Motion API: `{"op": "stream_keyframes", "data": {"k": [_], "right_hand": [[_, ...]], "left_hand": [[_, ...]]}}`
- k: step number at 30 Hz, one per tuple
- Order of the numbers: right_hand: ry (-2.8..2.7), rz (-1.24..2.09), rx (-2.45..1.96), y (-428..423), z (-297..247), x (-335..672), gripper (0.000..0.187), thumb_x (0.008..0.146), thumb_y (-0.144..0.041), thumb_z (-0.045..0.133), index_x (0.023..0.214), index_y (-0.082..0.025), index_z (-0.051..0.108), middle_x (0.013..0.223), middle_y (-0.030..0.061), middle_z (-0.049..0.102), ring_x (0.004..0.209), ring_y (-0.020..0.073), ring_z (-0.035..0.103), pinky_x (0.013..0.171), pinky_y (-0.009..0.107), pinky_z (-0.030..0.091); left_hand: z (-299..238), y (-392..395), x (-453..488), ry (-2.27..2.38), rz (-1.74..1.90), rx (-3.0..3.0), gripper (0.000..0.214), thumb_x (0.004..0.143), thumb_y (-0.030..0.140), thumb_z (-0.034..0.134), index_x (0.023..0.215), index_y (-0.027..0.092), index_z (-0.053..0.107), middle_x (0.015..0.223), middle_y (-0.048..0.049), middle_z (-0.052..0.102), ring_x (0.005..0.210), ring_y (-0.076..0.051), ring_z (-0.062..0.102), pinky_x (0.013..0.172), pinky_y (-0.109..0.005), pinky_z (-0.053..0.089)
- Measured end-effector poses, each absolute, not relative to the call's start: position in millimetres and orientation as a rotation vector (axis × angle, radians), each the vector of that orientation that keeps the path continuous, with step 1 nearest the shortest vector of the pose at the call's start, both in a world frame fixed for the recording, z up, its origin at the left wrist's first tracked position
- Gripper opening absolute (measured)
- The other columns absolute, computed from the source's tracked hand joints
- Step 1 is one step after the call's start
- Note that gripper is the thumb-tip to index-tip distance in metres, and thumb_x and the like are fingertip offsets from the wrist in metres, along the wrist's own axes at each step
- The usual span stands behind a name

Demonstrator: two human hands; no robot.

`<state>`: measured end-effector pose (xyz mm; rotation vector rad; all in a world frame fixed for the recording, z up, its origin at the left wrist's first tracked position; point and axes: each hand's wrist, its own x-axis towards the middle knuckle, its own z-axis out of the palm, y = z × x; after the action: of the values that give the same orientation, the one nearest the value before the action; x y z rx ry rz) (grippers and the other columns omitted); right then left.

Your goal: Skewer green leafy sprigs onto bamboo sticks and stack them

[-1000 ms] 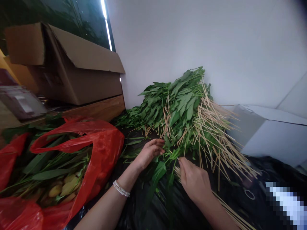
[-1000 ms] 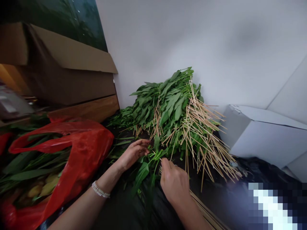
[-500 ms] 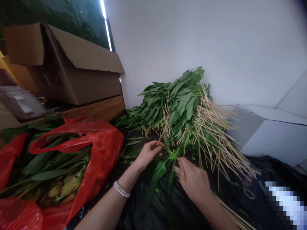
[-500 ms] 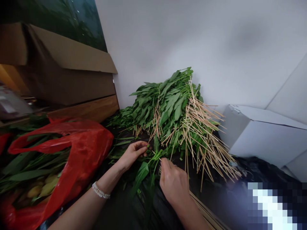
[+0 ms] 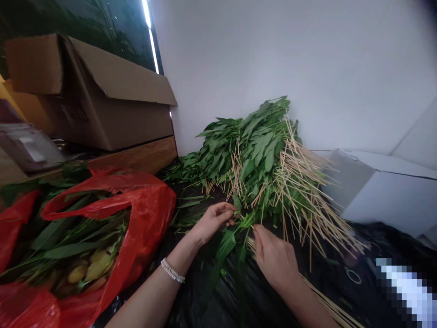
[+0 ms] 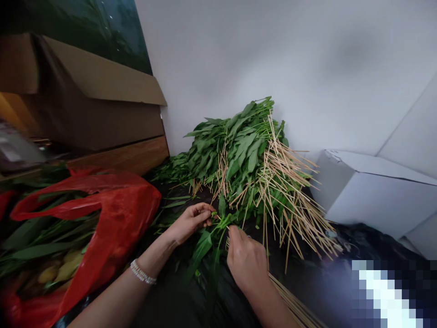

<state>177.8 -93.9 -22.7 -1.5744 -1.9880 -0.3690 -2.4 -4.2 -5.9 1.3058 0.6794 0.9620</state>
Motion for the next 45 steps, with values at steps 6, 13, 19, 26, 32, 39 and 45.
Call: {"op": "stream_keyframes", "data": {"k": [6, 13, 19, 26, 32, 39, 45], "right_hand": [[-1.984, -0.332, -1.579, -94.2, -22.4, 177.4, 0.025, 0.093, -0.021, 0.032, 0.096, -0.020, 0.057, 0.075, -0.0009, 0.065, 0.065, 0.0127, 0.063, 0.054, 0.024, 0.031], [-2.004, -0.318, -1.550, -95.0, -23.5, 176.2, 0.026, 0.093, -0.020, 0.032, 0.100, -0.020, 0.057, 0.081, 0.0019, 0.066, 0.069, 0.0134, 0.063, 0.056, 0.023, 0.033], [-2.009, -0.316, -1.548, -95.1, -23.9, 175.6, 0.026, 0.092, -0.019, 0.033, 0.100, -0.020, 0.057, 0.081, 0.0021, 0.066, 0.069, 0.0134, 0.063, 0.056, 0.023, 0.034], [-1.999, -0.305, -1.540, -95.3, -23.9, 175.7, 0.025, 0.093, -0.020, 0.033, 0.100, -0.020, 0.057, 0.080, 0.0012, 0.065, 0.069, 0.0136, 0.063, 0.057, 0.023, 0.035], [-2.003, -0.316, -1.542, -94.9, -24.2, 176.0, 0.025, 0.093, -0.020, 0.034, 0.100, -0.020, 0.058, 0.081, 0.0011, 0.066, 0.070, 0.0137, 0.064, 0.057, 0.023, 0.036], [-1.998, -0.311, -1.537, -95.3, -23.4, 175.7, 0.026, 0.093, -0.020, 0.034, 0.102, -0.020, 0.058, 0.084, 0.0014, 0.067, 0.072, 0.0132, 0.064, 0.058, 0.022, 0.036], [-1.998, -0.332, -1.525, -95.6, -22.5, 175.8, 0.027, 0.093, -0.020, 0.033, 0.100, -0.019, 0.059, 0.081, 0.0022, 0.067, 0.070, 0.0127, 0.064, 0.057, 0.021, 0.036]], "left_hand": [[-6.7, -3.3, -3.6, 0.690, 0.965, 1.279, 0.033, 0.073, 0.034, 0.071, 0.097, 0.013, 0.061, 0.083, -0.0051, 0.066, 0.061, -0.007, 0.054, 0.059, -0.019, 0.039], [-5.9, -4.5, -1.0, 0.657, 0.980, 1.223, 0.032, 0.069, 0.035, 0.074, 0.087, 0.013, 0.061, 0.076, -0.0026, 0.064, 0.064, -0.010, 0.059, 0.061, -0.021, 0.042], [-5.1, -4.0, 0.3, 0.698, 1.014, 1.165, 0.029, 0.071, 0.037, 0.072, 0.078, 0.011, 0.061, 0.075, -0.0042, 0.064, 0.064, -0.010, 0.058, 0.061, -0.021, 0.042], [-10.8, 0.5, -0.9, 0.818, 1.089, 1.377, 0.036, 0.059, 0.022, 0.079, 0.090, 0.013, 0.062, 0.088, -0.0033, 0.066, 0.069, -0.010, 0.059, 0.066, -0.022, 0.045], [-12.3, 2.1, -0.9, 0.901, 1.130, 1.337, 0.042, 0.053, 0.024, 0.082, 0.086, 0.014, 0.060, 0.080, -0.0022, 0.066, 0.066, -0.011, 0.061, 0.066, -0.024, 0.047], [-8.9, 1.7, -3.0, 0.830, 1.083, 1.416, 0.043, 0.067, 0.024, 0.073, 0.106, 0.012, 0.061, 0.091, -0.0097, 0.071, 0.079, -0.016, 0.064, 0.079, -0.029, 0.046], [-13.0, -1.2, 1.2, 0.829, 1.009, 1.547, 0.043, 0.074, 0.021, 0.063, 0.116, 0.013, 0.055, 0.091, -0.0086, 0.069, 0.067, -0.015, 0.065, 0.066, -0.027, 0.050]]}}
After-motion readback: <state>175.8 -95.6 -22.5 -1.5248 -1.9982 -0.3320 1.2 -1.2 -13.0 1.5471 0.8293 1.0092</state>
